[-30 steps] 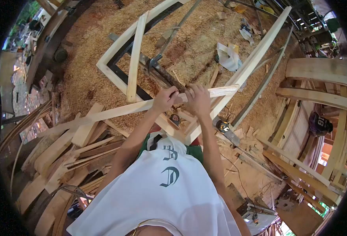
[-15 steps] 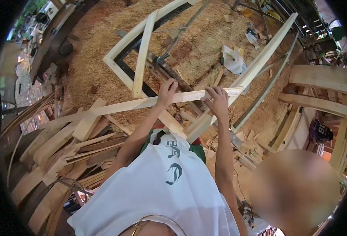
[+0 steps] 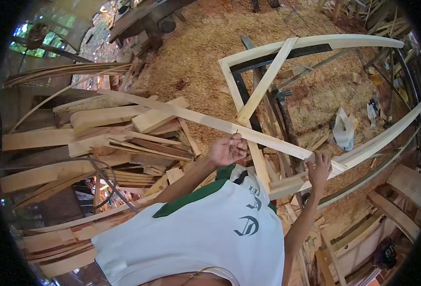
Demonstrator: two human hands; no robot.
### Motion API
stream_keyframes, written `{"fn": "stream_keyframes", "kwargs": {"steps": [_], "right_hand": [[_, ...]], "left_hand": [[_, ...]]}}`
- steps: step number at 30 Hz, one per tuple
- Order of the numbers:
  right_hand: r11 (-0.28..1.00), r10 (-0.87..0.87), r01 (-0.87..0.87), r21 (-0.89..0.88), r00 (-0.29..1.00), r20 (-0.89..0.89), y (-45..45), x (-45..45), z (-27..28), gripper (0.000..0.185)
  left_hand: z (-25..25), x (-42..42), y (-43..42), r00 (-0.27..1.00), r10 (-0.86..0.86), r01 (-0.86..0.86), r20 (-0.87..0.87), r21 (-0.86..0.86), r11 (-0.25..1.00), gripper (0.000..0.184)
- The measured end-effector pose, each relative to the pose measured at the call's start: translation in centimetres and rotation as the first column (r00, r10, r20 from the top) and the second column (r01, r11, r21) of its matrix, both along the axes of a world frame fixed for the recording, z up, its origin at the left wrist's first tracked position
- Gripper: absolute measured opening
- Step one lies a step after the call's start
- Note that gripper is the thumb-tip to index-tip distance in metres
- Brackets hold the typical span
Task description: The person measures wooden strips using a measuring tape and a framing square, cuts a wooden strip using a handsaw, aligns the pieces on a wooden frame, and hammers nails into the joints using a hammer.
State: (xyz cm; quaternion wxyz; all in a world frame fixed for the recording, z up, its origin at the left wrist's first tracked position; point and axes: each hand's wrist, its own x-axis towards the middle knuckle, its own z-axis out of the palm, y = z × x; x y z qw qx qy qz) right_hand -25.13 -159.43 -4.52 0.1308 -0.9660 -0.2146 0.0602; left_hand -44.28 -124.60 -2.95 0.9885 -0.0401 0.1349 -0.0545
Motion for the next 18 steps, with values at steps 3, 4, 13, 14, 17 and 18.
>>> {"fn": "stream_keyframes", "kwargs": {"steps": [3,4,13,14,17,18], "right_hand": [[1.000,0.021,-0.021,-0.023,1.000,-0.002,-0.6,0.0,-0.5,0.053],[0.999,0.000,-0.001,-0.033,0.999,-0.036,-0.2,-0.2,0.6,0.052],[0.995,0.069,-0.072,-0.069,0.997,-0.033,-0.7,0.7,-0.4,0.057],[0.996,0.074,-0.076,-0.052,0.996,-0.040,-0.4,0.7,0.1,0.056],[0.993,0.108,-0.110,-0.041,0.993,-0.048,-0.5,0.9,-0.6,0.054],[0.990,0.124,-0.128,-0.060,0.990,-0.067,-0.9,1.0,-0.7,0.052]], "left_hand": [[-0.7,-0.9,-0.9,0.997,-0.044,0.047,0.068,-0.038,0.998,0.015],[0.1,-1.3,-1.2,0.993,-0.113,0.117,-0.030,0.249,0.962,0.015],[-4.7,-5.0,-2.4,0.897,-0.394,0.434,-0.199,0.555,0.710,0.014],[-1.1,-4.6,-2.4,0.916,-0.341,0.402,-0.213,0.467,0.788,0.013],[-0.2,-4.3,-2.2,0.972,-0.199,0.234,-0.124,0.553,0.800,0.023],[-1.2,-4.5,-1.8,0.975,-0.192,0.222,-0.113,0.559,0.799,0.023]]}}
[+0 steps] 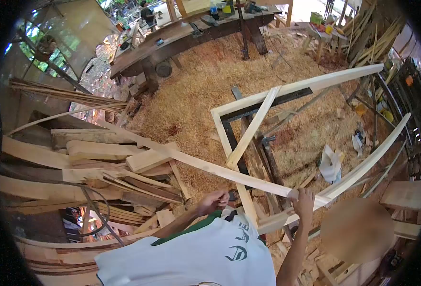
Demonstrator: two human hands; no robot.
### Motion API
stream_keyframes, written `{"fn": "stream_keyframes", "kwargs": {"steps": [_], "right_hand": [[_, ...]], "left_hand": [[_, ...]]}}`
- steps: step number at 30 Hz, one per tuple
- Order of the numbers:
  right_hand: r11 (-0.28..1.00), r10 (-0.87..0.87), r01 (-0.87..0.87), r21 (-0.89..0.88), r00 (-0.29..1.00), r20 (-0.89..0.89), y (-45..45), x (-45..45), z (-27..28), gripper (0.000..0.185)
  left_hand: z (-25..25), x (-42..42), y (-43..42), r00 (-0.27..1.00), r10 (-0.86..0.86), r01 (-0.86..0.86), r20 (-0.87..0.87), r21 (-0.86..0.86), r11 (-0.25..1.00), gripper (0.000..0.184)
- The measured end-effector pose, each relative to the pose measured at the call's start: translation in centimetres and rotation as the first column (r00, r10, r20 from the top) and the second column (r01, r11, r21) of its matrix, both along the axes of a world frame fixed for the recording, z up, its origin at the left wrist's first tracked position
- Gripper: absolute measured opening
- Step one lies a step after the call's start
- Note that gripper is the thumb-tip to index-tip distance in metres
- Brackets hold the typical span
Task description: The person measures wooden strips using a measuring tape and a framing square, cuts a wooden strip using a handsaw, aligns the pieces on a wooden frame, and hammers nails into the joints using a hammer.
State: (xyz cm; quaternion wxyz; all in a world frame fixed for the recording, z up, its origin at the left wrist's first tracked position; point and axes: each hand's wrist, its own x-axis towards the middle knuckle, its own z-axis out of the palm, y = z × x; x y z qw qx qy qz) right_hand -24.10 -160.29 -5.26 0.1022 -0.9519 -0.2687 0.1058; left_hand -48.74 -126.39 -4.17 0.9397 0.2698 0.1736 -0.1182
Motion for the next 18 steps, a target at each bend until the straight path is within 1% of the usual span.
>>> {"fn": "stream_keyframes", "kwargs": {"steps": [1,2,3,4,5,6,7,8,9,10,11,12,13,14,15,16,17,18], "right_hand": [[1.000,0.005,-0.005,0.004,1.000,0.013,0.0,0.2,0.0,0.052],[1.000,0.018,-0.018,0.026,1.000,-0.017,0.1,0.3,0.2,0.052],[0.999,0.030,-0.028,0.046,0.998,-0.047,0.0,0.2,0.3,0.053],[0.993,0.035,-0.032,0.110,0.999,-0.025,-0.1,0.1,0.3,0.049],[0.993,0.029,-0.028,0.112,1.000,-0.010,-0.2,0.2,0.4,0.049],[0.994,0.018,-0.021,0.103,1.000,0.023,0.1,0.0,1.0,0.048],[0.996,0.007,-0.012,0.093,0.999,0.053,0.2,-0.4,1.4,0.047],[0.991,-0.002,-0.012,0.134,0.995,0.102,0.1,-0.8,1.4,0.045],[0.990,-0.011,-0.004,0.138,0.994,0.107,0.5,-0.9,2.2,0.045],[0.986,-0.033,0.018,0.164,0.995,0.091,1.0,-1.4,3.3,0.041],[0.982,-0.051,0.036,0.187,0.996,0.072,1.1,-1.9,3.8,0.037],[0.972,-0.054,0.026,0.234,0.992,0.114,1.0,-2.1,3.6,0.036],[0.972,-0.054,0.026,0.233,0.992,0.116,1.0,-2.3,3.4,0.036],[0.965,-0.064,0.021,0.260,0.985,0.161,0.9,-2.5,3.2,0.034],[0.958,-0.077,0.015,0.287,0.975,0.206,0.7,-2.8,3.1,0.032],[0.957,-0.087,0.022,0.290,0.973,0.214,0.2,-3.0,3.0,0.032],[0.957,-0.122,0.047,0.287,0.961,0.249,-0.5,-3.2,2.9,0.030],[0.958,-0.150,0.070,0.277,0.948,0.279,-1.5,-3.5,2.9,0.027]], "left_hand": [[-1.9,-0.2,1.1,0.999,0.038,-0.034,0.038,-0.087,0.996,0.028],[-2.9,-0.5,2.1,0.995,0.076,-0.062,0.071,-0.177,0.982,0.034],[-2.4,-0.6,2.8,0.980,0.198,-0.200,-0.025,-0.084,0.976,0.036],[-1.9,-0.7,3.7,0.941,0.321,-0.321,-0.105,0.021,0.947,0.039],[-3.3,-1.0,4.9,0.862,0.460,-0.420,-0.212,0.209,0.883,0.037],[-5.4,-1.3,6.6,0.749,0.599,-0.476,-0.284,0.399,0.784,0.035],[-7.1,-1.4,8.6,0.635,0.693,-0.477,-0.342,0.532,0.700,0.036],[-8.1,-1.5,10.4,0.503,0.779,-0.450,-0.374,0.656,0.606,0.037],[-8.1,-1.5,12.3,0.457,0.813,-0.410,-0.360,0.726,0.552,0.039],[-7.8,-1.6,14.4,0.410,0.845,-0.358,-0.343,0.792,0.495,0.042],[-8.0,-1.3,16.8,0.268,0.885,-0.384,-0.381,0.800,0.460,0.048],[-9.2,-1.7,18.9,0.194,0.896,-0.398,-0.399,0.803,0.444,0.051],[-10.4,-2.1,21.0,0.118,0.903,-0.412,-0.414,0.807,0.424,0.054],[-11.8,-2.9,23.8,0.203,0.892,-0.589,-0.405,0.677,0.441,0.055],[-12.9,-3.1,25.9,0.286,0.881,-0.731,-0.377,0.509,0.455,0.056],[-13.9,-2.7,27.1,0.298,0.879,-0.731,-0.372,0.503,0.461,0.056],[-14.9,-2.4,27.9,0.377,0.852,-0.588,-0.365,0.617,0.524,0.052],[-15.7,-2.4,27.7,0.445,0.814,-0.424,-0.374,0.712,0.560,0.048]]}}
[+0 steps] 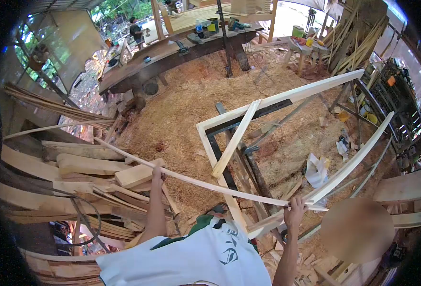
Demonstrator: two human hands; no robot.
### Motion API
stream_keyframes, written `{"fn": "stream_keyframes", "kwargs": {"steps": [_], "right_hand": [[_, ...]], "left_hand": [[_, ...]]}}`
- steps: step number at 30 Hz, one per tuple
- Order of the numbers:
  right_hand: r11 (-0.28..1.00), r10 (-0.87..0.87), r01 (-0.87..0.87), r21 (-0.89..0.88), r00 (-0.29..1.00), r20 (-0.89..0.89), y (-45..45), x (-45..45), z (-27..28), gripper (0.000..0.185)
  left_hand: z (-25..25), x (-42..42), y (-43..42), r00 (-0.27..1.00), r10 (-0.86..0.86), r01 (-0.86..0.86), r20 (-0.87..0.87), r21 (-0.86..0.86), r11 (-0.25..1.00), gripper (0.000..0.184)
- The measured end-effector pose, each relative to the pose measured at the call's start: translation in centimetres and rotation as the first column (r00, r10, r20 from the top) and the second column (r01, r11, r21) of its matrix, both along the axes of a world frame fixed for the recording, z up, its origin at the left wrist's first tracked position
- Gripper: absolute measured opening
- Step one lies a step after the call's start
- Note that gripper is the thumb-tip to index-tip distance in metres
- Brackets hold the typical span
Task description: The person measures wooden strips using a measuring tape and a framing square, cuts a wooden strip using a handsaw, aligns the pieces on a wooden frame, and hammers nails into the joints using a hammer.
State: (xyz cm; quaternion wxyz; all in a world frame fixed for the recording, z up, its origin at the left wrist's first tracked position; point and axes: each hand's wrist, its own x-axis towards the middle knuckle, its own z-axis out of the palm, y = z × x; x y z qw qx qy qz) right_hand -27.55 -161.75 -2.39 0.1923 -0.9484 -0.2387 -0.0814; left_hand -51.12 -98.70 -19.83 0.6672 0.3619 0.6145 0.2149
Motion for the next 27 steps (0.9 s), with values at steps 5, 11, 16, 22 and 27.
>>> {"fn": "stream_keyframes", "kwargs": {"steps": [5,11,16,22,27], "right_hand": [[0.972,-0.160,0.170,-0.162,0.984,0.072,-4.1,-0.8,2.9,0.032],[0.943,0.263,-0.324,-0.078,0.867,-0.424,9.7,-5.9,6.1,0.056],[0.953,0.295,-0.303,-0.028,0.942,-0.161,-2.6,-3.4,4.9,0.027],[0.967,0.079,-0.097,-0.237,0.993,-0.084,-22.2,-0.1,2.9,0.020],[0.727,-0.465,0.487,-0.484,0.868,0.175,-22.6,-1.8,0.5,0.029]], "left_hand": [[7.9,1.2,-10.8,0.893,-0.369,0.353,0.259,0.107,0.930,0.032],[11.0,3.3,-28.8,0.746,-0.607,0.615,0.274,0.067,0.786,0.049],[5.9,-1.1,-14.3,0.234,-0.155,0.353,0.960,0.065,0.933,0.051],[12.5,-4.2,-2.3,0.819,0.149,-0.194,0.554,0.023,0.981,0.042],[3.0,-3.4,-6.7,0.834,0.072,-0.008,0.547,-0.118,0.993,0.033]]}}
